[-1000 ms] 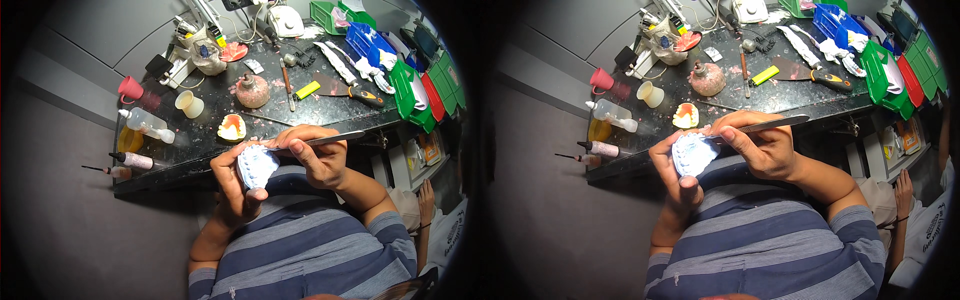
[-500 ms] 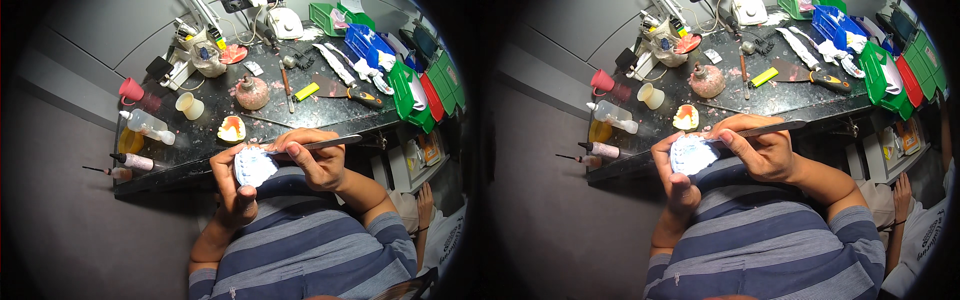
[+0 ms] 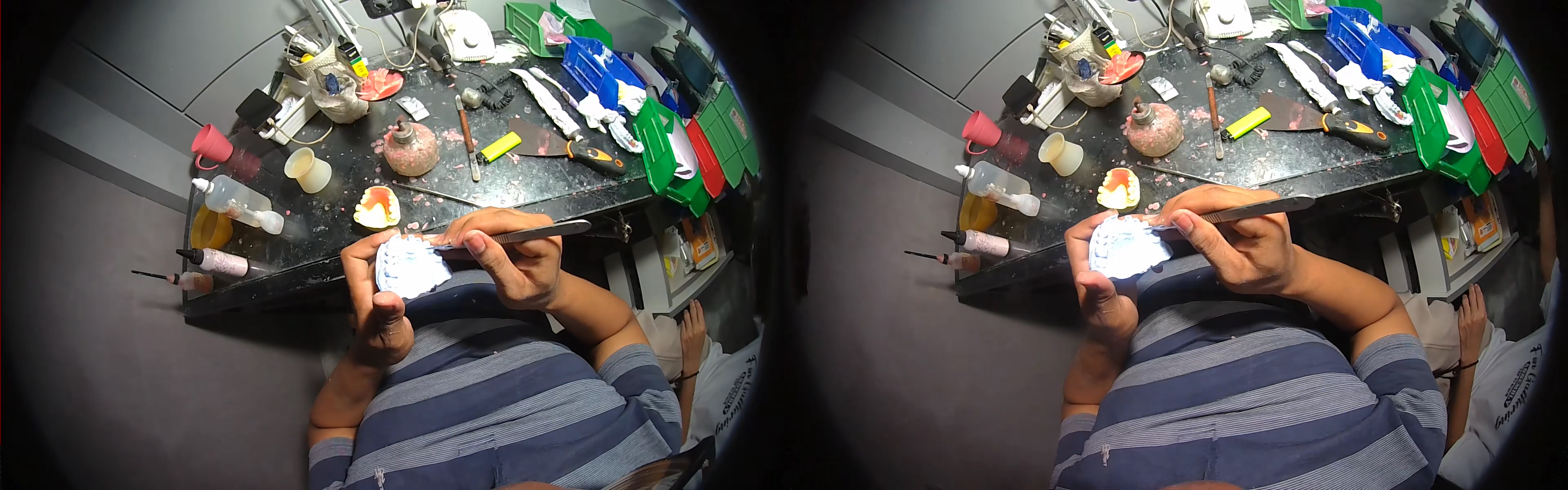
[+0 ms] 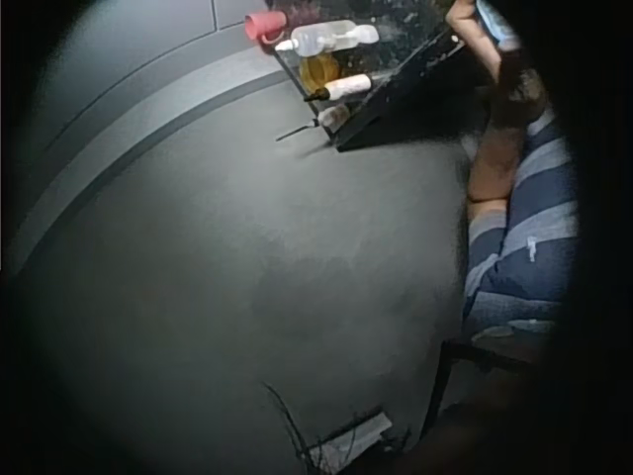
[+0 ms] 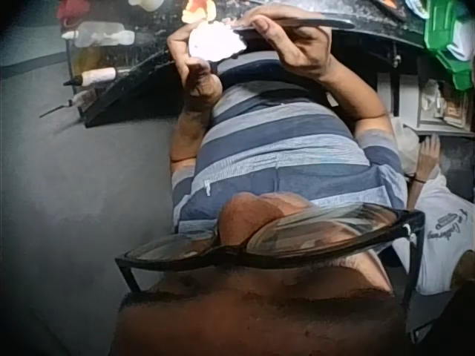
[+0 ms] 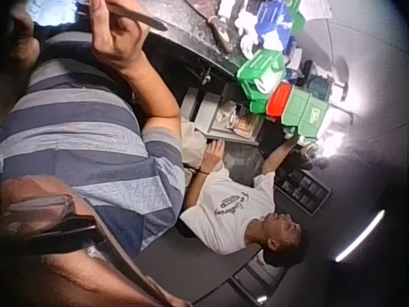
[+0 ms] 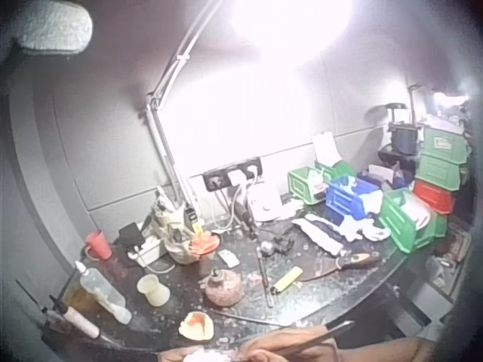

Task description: The person takes a dental mold from a storage box and carves and details the cast using a metal tool.

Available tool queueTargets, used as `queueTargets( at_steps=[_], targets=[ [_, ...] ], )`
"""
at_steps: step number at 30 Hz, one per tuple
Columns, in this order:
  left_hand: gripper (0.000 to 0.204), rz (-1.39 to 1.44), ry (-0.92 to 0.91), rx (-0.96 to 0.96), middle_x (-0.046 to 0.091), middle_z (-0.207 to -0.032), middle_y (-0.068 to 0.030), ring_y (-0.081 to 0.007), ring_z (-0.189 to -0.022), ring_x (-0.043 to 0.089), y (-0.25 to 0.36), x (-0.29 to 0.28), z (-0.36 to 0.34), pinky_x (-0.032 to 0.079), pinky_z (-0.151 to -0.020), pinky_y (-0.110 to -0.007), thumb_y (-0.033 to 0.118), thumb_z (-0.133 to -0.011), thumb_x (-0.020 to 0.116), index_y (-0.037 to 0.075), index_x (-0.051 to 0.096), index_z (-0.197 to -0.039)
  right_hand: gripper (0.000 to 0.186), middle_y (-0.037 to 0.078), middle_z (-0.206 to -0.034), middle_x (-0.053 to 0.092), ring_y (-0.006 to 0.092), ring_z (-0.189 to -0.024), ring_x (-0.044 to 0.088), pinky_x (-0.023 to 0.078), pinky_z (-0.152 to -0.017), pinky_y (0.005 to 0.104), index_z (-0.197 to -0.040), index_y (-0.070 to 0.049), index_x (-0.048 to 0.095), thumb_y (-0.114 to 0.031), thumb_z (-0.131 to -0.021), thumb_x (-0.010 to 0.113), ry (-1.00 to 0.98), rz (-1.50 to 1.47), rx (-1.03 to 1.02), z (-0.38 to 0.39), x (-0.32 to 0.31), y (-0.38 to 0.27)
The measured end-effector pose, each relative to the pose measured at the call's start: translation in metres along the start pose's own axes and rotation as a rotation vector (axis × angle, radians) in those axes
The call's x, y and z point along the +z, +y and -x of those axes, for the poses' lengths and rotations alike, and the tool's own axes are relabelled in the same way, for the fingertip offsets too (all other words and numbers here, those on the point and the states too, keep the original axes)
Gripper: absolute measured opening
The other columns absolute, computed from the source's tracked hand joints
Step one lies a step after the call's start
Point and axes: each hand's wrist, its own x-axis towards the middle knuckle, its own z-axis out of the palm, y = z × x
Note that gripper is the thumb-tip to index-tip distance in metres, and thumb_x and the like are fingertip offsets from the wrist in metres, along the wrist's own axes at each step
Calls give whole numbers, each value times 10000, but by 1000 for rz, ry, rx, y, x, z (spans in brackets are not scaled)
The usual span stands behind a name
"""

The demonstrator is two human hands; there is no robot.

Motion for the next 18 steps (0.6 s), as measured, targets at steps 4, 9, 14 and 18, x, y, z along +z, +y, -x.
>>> queueTargets(
  at_steps=[4,9,14,18],
  targets=[
    [978,-33,-13,7,617,-1183,-191,-237,-1115,602,1,-2,-1,484,-989,-376,815,-858,503,-30,401,-1339,146,167,-979,735,190,-886,712,571,-790,299,-1021,81,702,-28,-1004,606,14,-131,40,1,0,4],
    [984,59,-45,-4,551,-1251,-212,-235,-1168,568,2,-3,1,456,-1034,-383,760,-876,580,-61,326,-1356,151,169,-986,734,189,-898,708,572,-804,301,-1019,83,700,-30,-1011,599,26,-160,55,2,2,4],
    [964,-37,-11,20,607,-1192,-186,-235,-1117,600,3,-2,0,481,-994,-375,805,-874,484,-30,396,-1347,150,166,-985,736,193,-902,711,572,-810,303,-1020,77,702,-35,-1009,603,28,-170,65,2,2,3],
    [920,-45,-34,48,609,-1203,-194,-242,-1123,605,-1,-3,1,480,-999,-376,776,-912,451,-30,391,-1352,153,158,-983,739,194,-899,716,572,-816,306,-1012,63,711,-54,-1006,612,-7,-114,85,0,0,3]
  ],
)
